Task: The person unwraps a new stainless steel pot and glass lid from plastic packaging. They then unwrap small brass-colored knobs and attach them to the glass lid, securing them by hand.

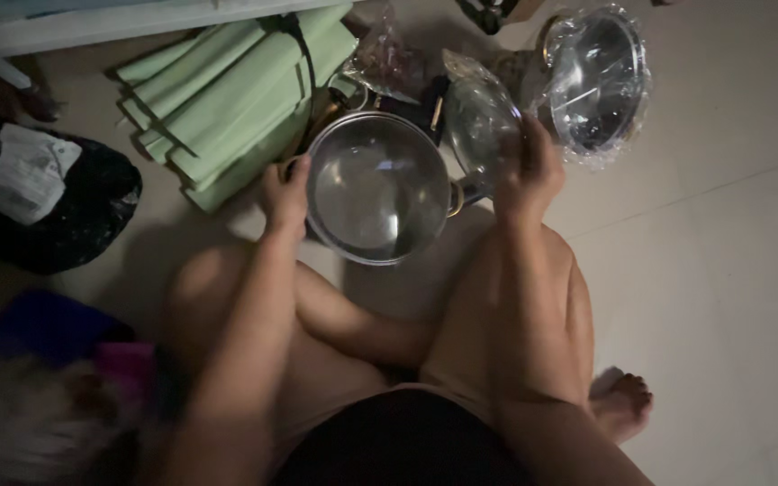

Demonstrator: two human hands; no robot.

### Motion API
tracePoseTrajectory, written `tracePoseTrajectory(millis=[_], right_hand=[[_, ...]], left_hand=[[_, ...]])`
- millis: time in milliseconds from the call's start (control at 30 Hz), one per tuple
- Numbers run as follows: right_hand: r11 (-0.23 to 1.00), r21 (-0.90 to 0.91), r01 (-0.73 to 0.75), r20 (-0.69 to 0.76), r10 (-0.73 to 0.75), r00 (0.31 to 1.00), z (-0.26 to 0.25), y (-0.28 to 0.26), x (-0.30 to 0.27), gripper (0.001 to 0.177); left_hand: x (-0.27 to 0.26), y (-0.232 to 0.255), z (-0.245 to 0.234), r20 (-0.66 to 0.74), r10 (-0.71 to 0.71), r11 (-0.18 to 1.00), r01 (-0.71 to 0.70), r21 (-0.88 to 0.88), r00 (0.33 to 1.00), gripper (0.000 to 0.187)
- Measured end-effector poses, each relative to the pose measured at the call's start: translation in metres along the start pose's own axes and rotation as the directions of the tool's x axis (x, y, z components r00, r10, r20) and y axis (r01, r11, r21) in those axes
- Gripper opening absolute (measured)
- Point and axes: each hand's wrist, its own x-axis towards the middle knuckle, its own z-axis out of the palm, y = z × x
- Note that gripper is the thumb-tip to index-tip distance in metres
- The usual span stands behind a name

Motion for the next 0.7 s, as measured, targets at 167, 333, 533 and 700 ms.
tracePoseTrajectory(millis=[167, 333, 533, 700], right_hand=[[0.983, 0.183, 0.012, -0.041, -0.005, 0.999, -0.007, 0.007, 0.001, 0.03], [0.984, 0.176, -0.038, -0.04, 0.046, 0.998, -0.007, 0.009, 0.002, 0.026], [0.997, 0.066, -0.03, -0.023, 0.031, 0.999, 0.003, 0.012, -0.003, 0.029], [0.992, -0.092, 0.089, -0.019, -0.091, 0.996, -0.001, -0.017, -0.001, 0.03]], left_hand=[[-0.019, 0.027, -0.006, 0.043, 0.573, 0.635, -0.476, 0.609, 0.819, 0.054], [-0.042, 0.051, 0.0, 0.081, 0.472, 0.627, -0.399, 0.669, 0.878, 0.061], [-0.023, 0.042, -0.008, -0.048, 0.372, 0.786, -0.287, 0.547, 0.927, 0.059], [-0.05, 0.062, 0.008, 0.153, 0.619, 0.635, -0.606, 0.48, 0.77, 0.056]])
